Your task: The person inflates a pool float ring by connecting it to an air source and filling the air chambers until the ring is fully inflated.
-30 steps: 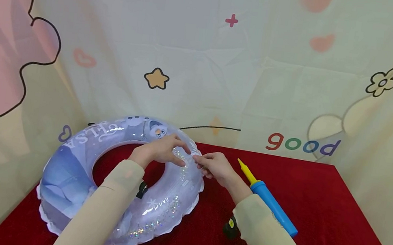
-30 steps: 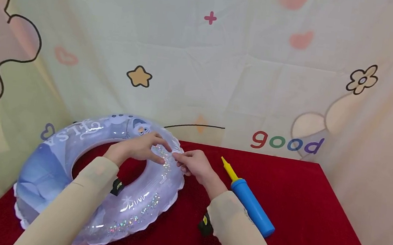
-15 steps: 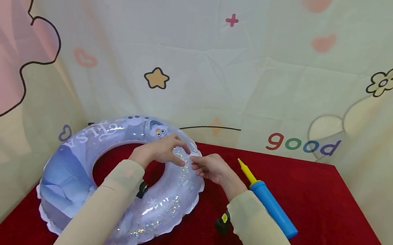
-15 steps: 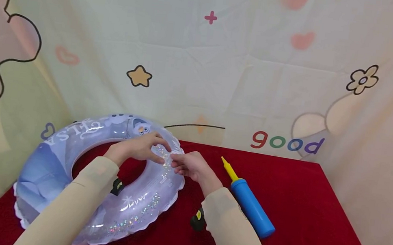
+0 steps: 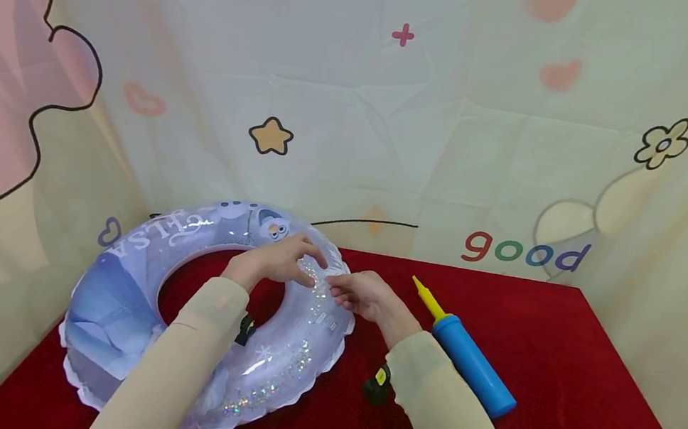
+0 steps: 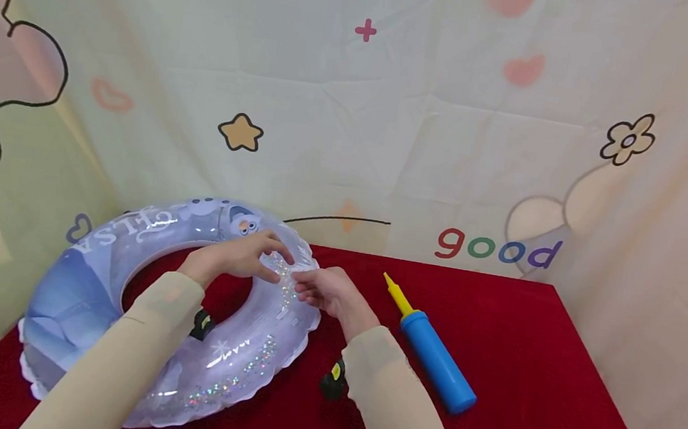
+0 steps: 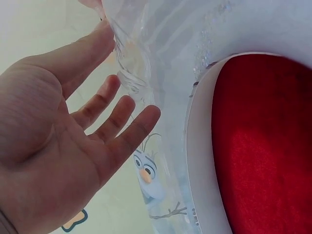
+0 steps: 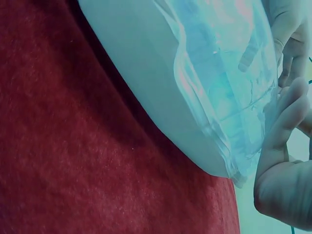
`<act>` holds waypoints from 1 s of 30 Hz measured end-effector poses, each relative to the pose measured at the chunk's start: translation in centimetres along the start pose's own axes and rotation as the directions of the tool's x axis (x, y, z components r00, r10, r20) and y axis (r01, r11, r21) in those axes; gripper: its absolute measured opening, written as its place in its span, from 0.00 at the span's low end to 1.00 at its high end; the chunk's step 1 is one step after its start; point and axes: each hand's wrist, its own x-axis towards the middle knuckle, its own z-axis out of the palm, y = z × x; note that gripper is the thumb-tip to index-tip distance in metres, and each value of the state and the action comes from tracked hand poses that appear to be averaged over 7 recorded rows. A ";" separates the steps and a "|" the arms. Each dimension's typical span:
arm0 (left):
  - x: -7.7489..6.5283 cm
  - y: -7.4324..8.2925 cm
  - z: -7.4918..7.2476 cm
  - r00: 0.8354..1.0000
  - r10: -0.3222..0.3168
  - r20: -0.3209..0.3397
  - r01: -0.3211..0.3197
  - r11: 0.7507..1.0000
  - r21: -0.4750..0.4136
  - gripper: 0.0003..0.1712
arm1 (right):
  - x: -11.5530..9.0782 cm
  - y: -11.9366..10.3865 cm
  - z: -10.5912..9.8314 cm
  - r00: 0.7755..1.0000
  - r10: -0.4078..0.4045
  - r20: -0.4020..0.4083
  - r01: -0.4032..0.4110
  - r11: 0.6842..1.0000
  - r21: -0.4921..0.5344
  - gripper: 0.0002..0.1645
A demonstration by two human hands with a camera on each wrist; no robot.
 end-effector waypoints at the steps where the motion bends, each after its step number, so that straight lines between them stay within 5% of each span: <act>1: 0.0 0.1 -0.1 1.000 0.001 -0.002 -0.001 1.000 0.000 0.22 | 0.0 0.0 0.0 1.000 -0.003 -0.004 0.003 1.000 0.004 0.10; 30: -0.1 0.5 0.2 1.000 0.021 -0.016 -0.021 0.999 0.031 0.18 | -0.9 1.1 0.5 0.989 -0.119 -0.085 0.115 0.992 -0.057 0.11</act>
